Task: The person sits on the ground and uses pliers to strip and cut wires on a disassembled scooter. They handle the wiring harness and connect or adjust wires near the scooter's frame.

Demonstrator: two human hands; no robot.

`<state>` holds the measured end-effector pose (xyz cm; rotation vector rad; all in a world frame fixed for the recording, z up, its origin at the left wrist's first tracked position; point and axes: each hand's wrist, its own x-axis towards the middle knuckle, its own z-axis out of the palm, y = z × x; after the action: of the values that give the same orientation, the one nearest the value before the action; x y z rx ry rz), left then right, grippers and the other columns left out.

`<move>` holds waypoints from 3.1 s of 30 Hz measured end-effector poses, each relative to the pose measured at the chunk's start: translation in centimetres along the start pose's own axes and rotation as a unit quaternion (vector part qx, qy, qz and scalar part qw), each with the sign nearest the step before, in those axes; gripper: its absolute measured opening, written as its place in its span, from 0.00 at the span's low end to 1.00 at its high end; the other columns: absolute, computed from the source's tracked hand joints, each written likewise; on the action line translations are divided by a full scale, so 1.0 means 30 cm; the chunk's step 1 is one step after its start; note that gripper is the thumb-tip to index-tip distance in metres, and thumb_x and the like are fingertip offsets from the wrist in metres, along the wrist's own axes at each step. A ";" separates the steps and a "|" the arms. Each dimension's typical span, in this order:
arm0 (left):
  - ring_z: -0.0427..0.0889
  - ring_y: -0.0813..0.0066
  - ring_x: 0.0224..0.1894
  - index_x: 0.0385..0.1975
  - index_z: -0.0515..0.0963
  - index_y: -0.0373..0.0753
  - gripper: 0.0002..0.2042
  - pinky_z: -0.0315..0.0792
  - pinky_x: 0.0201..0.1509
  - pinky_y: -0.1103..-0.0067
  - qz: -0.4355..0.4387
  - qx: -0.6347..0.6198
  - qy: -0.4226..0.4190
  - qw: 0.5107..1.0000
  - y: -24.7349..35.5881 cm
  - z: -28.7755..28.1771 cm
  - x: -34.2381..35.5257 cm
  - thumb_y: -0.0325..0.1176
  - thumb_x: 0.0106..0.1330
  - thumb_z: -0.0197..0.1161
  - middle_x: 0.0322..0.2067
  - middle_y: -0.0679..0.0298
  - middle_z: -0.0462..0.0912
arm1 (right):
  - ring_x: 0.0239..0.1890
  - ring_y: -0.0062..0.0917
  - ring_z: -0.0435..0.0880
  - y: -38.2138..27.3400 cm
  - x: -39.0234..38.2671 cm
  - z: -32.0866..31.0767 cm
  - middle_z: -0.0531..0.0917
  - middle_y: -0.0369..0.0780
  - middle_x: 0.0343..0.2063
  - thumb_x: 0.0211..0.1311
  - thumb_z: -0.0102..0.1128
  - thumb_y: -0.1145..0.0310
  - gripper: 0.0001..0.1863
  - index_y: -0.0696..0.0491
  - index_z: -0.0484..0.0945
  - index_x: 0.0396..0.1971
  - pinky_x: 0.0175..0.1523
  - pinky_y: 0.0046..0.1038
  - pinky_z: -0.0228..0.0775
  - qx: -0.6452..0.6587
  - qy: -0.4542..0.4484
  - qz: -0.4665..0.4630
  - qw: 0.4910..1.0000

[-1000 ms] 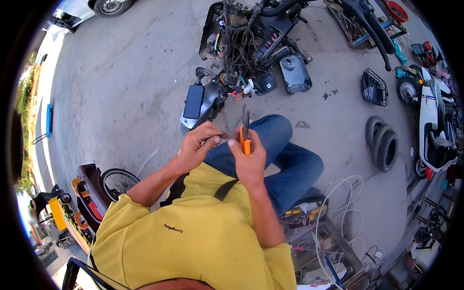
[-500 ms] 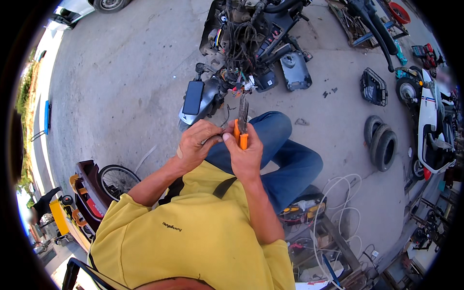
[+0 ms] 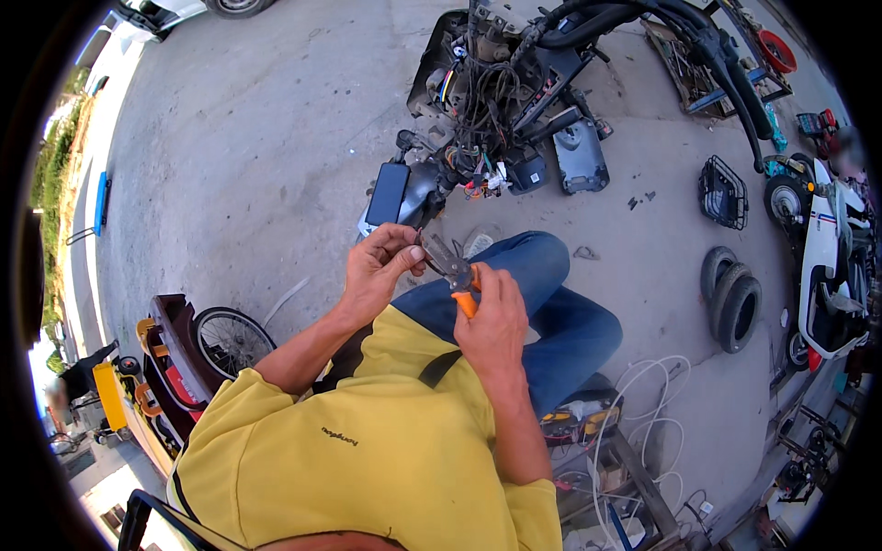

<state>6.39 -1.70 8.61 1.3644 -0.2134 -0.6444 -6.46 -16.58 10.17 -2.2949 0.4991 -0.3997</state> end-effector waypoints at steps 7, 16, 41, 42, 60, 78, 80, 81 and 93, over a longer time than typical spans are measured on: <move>0.82 0.79 0.35 0.47 0.76 0.32 0.07 0.79 0.41 0.80 0.016 -0.007 -0.002 1.000 -0.004 0.002 0.002 0.23 0.73 0.63 0.35 0.63 0.85 | 0.39 0.40 0.80 -0.017 0.013 0.001 0.76 0.42 0.35 0.50 0.70 0.78 0.24 0.57 0.77 0.49 0.43 0.38 0.73 -0.031 0.006 -0.033 0.999; 0.83 0.79 0.35 0.46 0.76 0.32 0.07 0.79 0.40 0.80 0.026 -0.013 -0.005 1.000 -0.014 0.004 0.005 0.23 0.72 0.63 0.35 0.63 0.85 | 0.37 0.40 0.80 -0.003 0.014 0.006 0.76 0.43 0.34 0.51 0.70 0.78 0.22 0.57 0.76 0.49 0.41 0.38 0.74 -0.042 0.016 -0.051 0.998; 0.79 0.82 0.28 0.44 0.76 0.33 0.08 0.76 0.32 0.81 -0.026 0.225 -0.098 0.969 0.143 -0.033 0.026 0.32 0.77 0.60 0.29 0.66 0.81 | 0.29 0.33 0.79 0.041 0.055 -0.017 0.74 0.39 0.28 0.54 0.69 0.74 0.14 0.57 0.78 0.40 0.31 0.32 0.72 -0.163 0.059 -0.172 0.970; 0.80 0.81 0.28 0.43 0.76 0.33 0.08 0.77 0.32 0.81 -0.029 0.197 -0.090 0.976 0.139 -0.033 0.025 0.33 0.78 0.60 0.29 0.65 0.81 | 0.29 0.33 0.79 0.042 0.057 -0.018 0.74 0.39 0.28 0.54 0.69 0.74 0.14 0.57 0.78 0.40 0.30 0.32 0.71 -0.162 0.065 -0.176 0.969; 0.81 0.76 0.30 0.39 0.70 0.40 0.10 0.75 0.31 0.79 -0.106 -0.021 -0.102 0.989 0.084 -0.052 0.038 0.39 0.80 0.56 0.31 0.64 0.79 | 0.28 0.31 0.77 0.051 0.048 0.043 0.74 0.37 0.27 0.59 0.65 0.71 0.10 0.55 0.80 0.40 0.30 0.32 0.63 -0.231 0.139 -0.166 0.948; 0.82 0.76 0.31 0.39 0.68 0.39 0.10 0.76 0.30 0.80 -0.017 -0.010 -0.065 0.998 0.057 0.015 0.019 0.38 0.81 0.53 0.31 0.64 0.76 | 0.33 0.46 0.84 0.020 -0.048 0.149 0.82 0.46 0.33 0.55 0.66 0.80 0.15 0.56 0.77 0.44 0.37 0.38 0.76 0.126 0.005 0.054 0.991; 0.82 0.76 0.31 0.38 0.69 0.39 0.10 0.76 0.29 0.80 -0.068 0.033 -0.108 0.991 0.103 -0.021 0.037 0.38 0.81 0.52 0.30 0.64 0.76 | 0.34 0.47 0.84 0.023 -0.048 0.136 0.82 0.46 0.34 0.55 0.66 0.81 0.15 0.56 0.77 0.43 0.38 0.37 0.77 0.174 -0.055 0.097 0.978; 0.82 0.76 0.31 0.38 0.69 0.40 0.10 0.74 0.28 0.81 -0.113 0.035 -0.126 0.985 0.128 -0.036 0.047 0.39 0.81 0.51 0.29 0.64 0.76 | 0.34 0.47 0.85 0.022 -0.043 0.118 0.83 0.46 0.34 0.55 0.66 0.80 0.15 0.56 0.78 0.43 0.38 0.36 0.77 0.192 -0.089 0.118 0.970; 0.60 0.83 0.26 0.32 0.66 0.44 0.09 0.60 0.33 0.80 -0.145 -0.291 -0.064 0.943 0.093 0.056 -0.010 0.35 0.78 0.51 0.23 0.72 0.64 | 0.32 0.43 0.84 -0.007 -0.013 0.051 0.80 0.43 0.31 0.50 0.67 0.81 0.16 0.55 0.77 0.41 0.34 0.39 0.76 -0.031 0.043 -0.026 0.998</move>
<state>6.15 -2.76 11.71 0.7847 0.0778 -0.9561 -6.10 -15.34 9.26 -2.3622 0.5024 -0.5179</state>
